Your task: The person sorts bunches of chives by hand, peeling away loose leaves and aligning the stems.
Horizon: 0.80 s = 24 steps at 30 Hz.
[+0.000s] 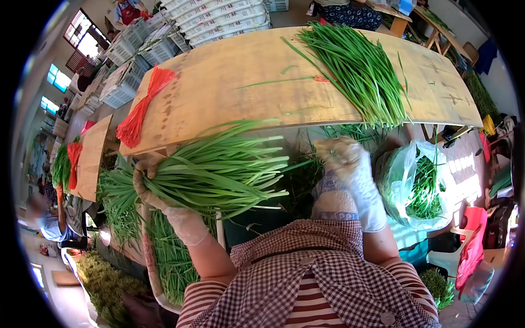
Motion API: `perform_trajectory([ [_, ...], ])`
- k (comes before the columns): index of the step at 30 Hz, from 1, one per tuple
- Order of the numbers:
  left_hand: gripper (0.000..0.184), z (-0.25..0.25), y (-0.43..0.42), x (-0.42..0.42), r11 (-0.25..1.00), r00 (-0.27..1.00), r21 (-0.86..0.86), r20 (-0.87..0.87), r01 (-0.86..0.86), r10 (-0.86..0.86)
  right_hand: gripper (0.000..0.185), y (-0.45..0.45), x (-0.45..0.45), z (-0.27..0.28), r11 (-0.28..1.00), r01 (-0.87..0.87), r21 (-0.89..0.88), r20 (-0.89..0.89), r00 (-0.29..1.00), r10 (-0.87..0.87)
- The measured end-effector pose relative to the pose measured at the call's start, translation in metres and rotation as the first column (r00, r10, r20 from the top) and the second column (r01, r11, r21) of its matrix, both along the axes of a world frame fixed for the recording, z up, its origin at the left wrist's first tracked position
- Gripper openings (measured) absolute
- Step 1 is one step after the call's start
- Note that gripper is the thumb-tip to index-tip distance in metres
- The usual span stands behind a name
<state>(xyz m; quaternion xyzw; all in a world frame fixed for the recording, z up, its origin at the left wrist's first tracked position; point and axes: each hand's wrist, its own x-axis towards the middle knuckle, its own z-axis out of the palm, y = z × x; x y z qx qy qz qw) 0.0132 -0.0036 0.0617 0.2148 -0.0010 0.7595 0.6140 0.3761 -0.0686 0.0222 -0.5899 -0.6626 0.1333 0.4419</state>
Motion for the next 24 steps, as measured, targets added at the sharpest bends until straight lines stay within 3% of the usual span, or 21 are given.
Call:
perform_trajectory([
  [1, 0.012, 0.002, -0.001, 0.004, 0.999, 0.998, -0.015, -0.035, -0.043, 0.042, 0.029, 0.003, -0.017, 0.014, 0.978, -0.179, 0.110, -0.066, 0.980, 0.187],
  [3, 0.012, 0.010, -0.005, 0.026, 0.991, 0.986, -0.032, -0.102, -0.133, 0.129, 0.034, 0.005, -0.042, 0.032, 0.962, -0.221, 0.161, 0.186, 0.964, 0.190],
  [4, 0.013, 0.016, -0.011, 0.039, 0.959, 0.961, -0.108, -0.126, -0.262, 0.248, 0.032, 0.009, -0.048, 0.027, 0.955, -0.259, 0.146, 0.166, 0.958, 0.235],
  [6, 0.021, 0.002, -0.011, 0.040, 0.965, 0.943, 0.096, -0.206, -0.245, 0.260, 0.030, 0.011, -0.058, 0.018, 0.950, -0.298, 0.095, 0.152, 0.947, 0.282],
  [7, 0.021, 0.002, -0.010, 0.031, 0.982, 0.964, 0.079, -0.195, -0.169, 0.182, 0.027, 0.012, -0.059, 0.014, 0.932, -0.350, 0.094, 0.130, 0.932, 0.337],
  [9, 0.020, 0.012, -0.011, 0.019, 0.999, 0.985, 0.039, -0.170, -0.016, 0.023, 0.020, 0.010, -0.059, 0.005, 0.911, -0.405, 0.074, -0.180, 0.893, 0.412],
  [10, 0.020, 0.010, -0.007, 0.011, 0.998, 0.990, -0.023, -0.131, 0.055, -0.058, 0.017, 0.010, -0.062, 0.010, 0.929, -0.369, 0.029, -0.263, 0.894, 0.363],
  [11, 0.018, 0.010, -0.007, 0.017, 0.992, 0.994, -0.096, -0.072, -0.084, 0.078, 0.015, 0.006, -0.065, 0.016, 0.943, -0.332, -0.031, -0.343, 0.890, 0.302],
  [12, 0.018, 0.009, -0.007, 0.022, 0.962, 0.979, -0.183, -0.014, -0.204, 0.205, 0.014, 0.002, -0.066, 0.014, 0.958, -0.288, -0.002, -0.369, 0.890, 0.267],
  [16, 0.015, 0.001, 0.001, 0.012, 0.978, 0.971, -0.153, 0.174, -0.139, 0.165, 0.011, 0.001, -0.071, 0.018, 0.966, -0.255, 0.047, -0.420, 0.872, 0.251],
  [19, 0.014, -0.006, 0.003, 0.010, 0.978, 0.980, -0.100, 0.066, -0.182, 0.189, 0.009, -0.003, -0.068, 0.015, 0.958, -0.286, 0.004, -0.521, 0.817, 0.247],
  [21, 0.014, -0.001, -0.001, 0.010, 0.974, 0.989, -0.184, 0.051, -0.129, 0.141, 0.008, -0.006, -0.063, 0.019, 0.944, -0.328, -0.034, -0.583, 0.774, 0.248],
  [22, 0.015, 0.003, -0.005, 0.010, 0.969, 0.992, -0.227, 0.044, -0.102, 0.115, 0.007, -0.008, -0.061, 0.025, 0.947, -0.320, 0.030, -0.661, 0.705, 0.259],
  [23, 0.015, 0.007, -0.008, 0.009, 0.963, 0.984, -0.205, -0.013, -0.178, 0.179, 0.007, -0.011, -0.051, 0.027, 0.931, -0.365, 0.012, -0.815, 0.536, 0.221],
  [24, 0.015, 0.011, -0.010, 0.008, 0.953, 0.971, -0.186, -0.070, -0.239, 0.230, 0.008, -0.008, -0.034, 0.018, 0.923, -0.361, 0.137, -0.870, 0.401, 0.286],
])
